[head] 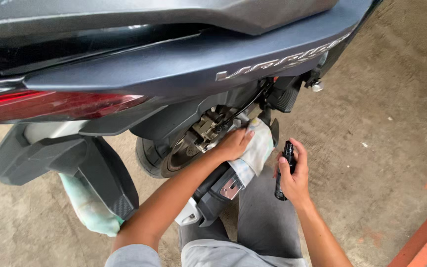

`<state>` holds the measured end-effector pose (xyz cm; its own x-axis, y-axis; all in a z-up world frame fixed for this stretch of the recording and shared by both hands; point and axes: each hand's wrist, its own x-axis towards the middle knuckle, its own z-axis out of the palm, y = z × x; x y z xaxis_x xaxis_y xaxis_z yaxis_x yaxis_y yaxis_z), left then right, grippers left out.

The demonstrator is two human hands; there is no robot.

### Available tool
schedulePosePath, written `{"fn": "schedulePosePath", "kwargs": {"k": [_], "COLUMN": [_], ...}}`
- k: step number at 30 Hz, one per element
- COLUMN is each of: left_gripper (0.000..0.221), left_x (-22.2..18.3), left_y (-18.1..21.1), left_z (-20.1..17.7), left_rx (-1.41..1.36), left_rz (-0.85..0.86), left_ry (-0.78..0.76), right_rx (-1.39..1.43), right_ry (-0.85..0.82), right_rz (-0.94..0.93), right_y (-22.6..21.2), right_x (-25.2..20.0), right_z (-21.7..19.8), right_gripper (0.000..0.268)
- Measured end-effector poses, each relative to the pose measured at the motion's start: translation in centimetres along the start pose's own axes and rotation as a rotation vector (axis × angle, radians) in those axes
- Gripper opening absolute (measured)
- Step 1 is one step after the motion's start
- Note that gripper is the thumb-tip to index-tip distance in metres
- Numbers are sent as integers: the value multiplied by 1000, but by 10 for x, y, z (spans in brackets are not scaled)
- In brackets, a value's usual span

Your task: The person cleans the rear section of a motorcycle, focusing on the exhaust pipe, rear fender, and brake assembly. They use a spray bottle to apply a cleaning solution and a cloth to wipe the surfaces, repeatedly spraying and wiping to remove dirt and grime from the components.

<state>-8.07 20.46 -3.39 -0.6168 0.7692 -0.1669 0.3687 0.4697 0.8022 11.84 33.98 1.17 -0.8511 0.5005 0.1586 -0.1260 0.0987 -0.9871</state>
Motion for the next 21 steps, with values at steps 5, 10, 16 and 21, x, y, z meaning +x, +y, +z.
{"fn": "schedulePosePath", "kwargs": {"k": [5,10,16,21], "left_gripper": [52,48,63,60], "left_x": [33,71,90,64], "left_y": [10,-8,-20,-24], "left_z": [1,10,9,12], "left_rx": [-194,292,516,491], "left_rz": [173,269,129,129], "left_ry": [494,170,-90,-119], "right_rx": [-22,34,74,69], "right_ry": [21,17,25,-1], "right_rz": [-7,-39,-10,-13], "right_y": [-5,0,8,10], "right_x": [-1,-8,-11,-17], "right_z": [-10,-16,-23,-20], "right_gripper": [50,50,52,53]}}
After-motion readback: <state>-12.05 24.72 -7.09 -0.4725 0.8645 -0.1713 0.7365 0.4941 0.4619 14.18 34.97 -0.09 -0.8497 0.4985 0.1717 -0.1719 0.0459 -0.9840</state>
